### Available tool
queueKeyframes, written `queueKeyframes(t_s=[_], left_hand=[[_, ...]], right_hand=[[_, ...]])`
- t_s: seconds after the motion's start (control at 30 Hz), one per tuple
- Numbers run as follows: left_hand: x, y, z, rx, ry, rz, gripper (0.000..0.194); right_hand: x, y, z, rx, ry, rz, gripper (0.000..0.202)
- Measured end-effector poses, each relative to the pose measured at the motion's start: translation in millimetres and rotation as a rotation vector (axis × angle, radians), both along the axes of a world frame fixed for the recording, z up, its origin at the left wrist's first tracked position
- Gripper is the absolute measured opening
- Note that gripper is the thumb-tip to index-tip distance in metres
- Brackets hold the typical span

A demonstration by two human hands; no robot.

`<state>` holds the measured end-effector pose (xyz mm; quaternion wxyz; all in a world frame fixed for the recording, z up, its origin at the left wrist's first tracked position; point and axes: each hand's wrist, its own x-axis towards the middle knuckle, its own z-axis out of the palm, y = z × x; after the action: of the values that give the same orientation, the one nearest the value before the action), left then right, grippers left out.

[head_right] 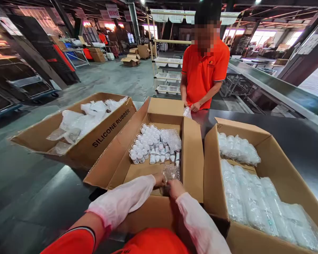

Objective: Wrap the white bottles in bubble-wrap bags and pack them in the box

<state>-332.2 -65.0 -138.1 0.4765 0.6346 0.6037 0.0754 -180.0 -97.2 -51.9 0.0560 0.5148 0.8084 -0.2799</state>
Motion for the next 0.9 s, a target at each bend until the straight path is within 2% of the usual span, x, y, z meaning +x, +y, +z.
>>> queueKeyframes(t_s=[0.07, 0.13, 0.23, 0.33, 0.4, 0.5, 0.57, 0.63, 0.7, 0.77, 0.9], left_hand=[[-14.6, 2.6, 4.5, -0.03, -0.021, -0.022, 0.008], [-29.4, 8.1, 10.0, -0.026, -0.034, 0.021, 0.005], [-46.4, 24.1, 18.5, 0.054, 0.028, 0.234, 0.019], [-53.4, 46.1, 26.2, 0.113, 0.141, 0.48, 0.029], [-54.1, 59.1, 31.2, 0.095, 0.166, 0.561, 0.029], [-56.0, 69.4, 38.2, 0.047, 0.12, 0.576, 0.026], [-60.5, 66.5, 42.3, 0.018, 0.051, 0.534, 0.035], [-66.4, 53.1, 46.9, 0.002, -0.053, 0.486, 0.045], [-71.1, 28.2, 54.7, 0.0, -0.155, 0.462, 0.044], [-72.6, -5.8, 67.1, 0.016, -0.302, 0.46, 0.033], [-61.9, -77.1, 94.0, -0.044, -0.782, 0.362, 0.045]], right_hand=[[-12.0, 12.5, -16.3, 0.015, -0.029, -0.049, 0.026], [-14.2, 20.2, -24.4, 0.022, -0.036, -0.093, 0.02], [-12.3, 25.4, -26.2, 0.035, -0.011, -0.158, 0.017], [-12.2, 27.2, -24.3, 0.081, 0.057, -0.244, 0.022], [-10.3, 27.5, -24.5, 0.102, 0.125, -0.293, 0.026], [-0.1, 26.3, -27.4, 0.08, 0.245, -0.315, 0.023], [9.3, 23.3, -29.8, 0.048, 0.314, -0.318, 0.023], [16.2, 18.2, -31.4, 0.028, 0.364, -0.331, 0.025], [17.4, 11.5, -32.2, 0.029, 0.398, -0.343, 0.028], [12.1, 4.8, -32.6, 0.031, 0.415, -0.342, 0.027], [-6.3, -4.4, -34.5, -0.044, 0.461, -0.277, 0.021]])
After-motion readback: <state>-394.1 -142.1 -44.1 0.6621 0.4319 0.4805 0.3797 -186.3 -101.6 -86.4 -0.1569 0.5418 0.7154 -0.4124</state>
